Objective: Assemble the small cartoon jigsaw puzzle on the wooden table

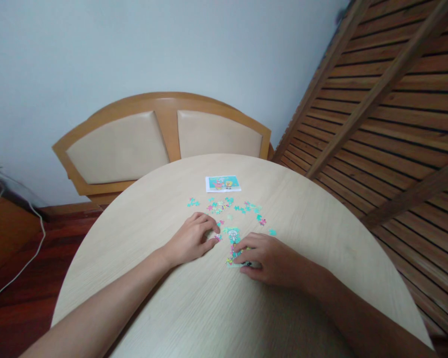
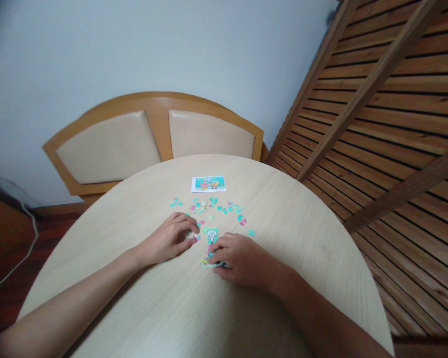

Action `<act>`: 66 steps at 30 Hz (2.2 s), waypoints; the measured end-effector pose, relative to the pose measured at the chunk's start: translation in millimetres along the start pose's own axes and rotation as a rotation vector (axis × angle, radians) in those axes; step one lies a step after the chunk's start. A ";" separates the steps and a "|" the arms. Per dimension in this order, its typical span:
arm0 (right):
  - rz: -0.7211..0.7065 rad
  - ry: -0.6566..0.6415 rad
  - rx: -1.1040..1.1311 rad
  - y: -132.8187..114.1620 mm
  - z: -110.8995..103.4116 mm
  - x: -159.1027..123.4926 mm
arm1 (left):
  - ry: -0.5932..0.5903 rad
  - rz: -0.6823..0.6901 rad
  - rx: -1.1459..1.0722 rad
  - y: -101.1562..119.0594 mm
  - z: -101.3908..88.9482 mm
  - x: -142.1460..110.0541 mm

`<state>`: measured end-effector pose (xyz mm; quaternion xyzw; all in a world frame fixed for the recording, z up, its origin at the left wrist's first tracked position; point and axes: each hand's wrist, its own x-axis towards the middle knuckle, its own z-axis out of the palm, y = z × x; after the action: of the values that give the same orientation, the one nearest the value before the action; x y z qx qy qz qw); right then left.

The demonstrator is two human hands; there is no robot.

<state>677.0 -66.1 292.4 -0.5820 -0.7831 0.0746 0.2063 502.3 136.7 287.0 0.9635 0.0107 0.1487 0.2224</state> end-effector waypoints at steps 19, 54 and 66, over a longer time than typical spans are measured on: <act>0.011 0.010 0.024 -1.5 -0.7 0.2 | 0.005 -0.065 -0.127 19.9 11.2 0.0; 0.050 -0.015 0.068 -2.0 -2.3 -2.0 | 0.003 0.006 -0.022 13.4 1.4 0.2; 0.553 0.210 -0.188 39.6 -18.2 -10.7 | 0.150 -0.179 0.141 -7.6 9.5 2.1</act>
<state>721.9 -66.0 292.2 -0.7939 -0.5730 -0.0053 0.2032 507.5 139.7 276.1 0.9581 0.1236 0.1986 0.1651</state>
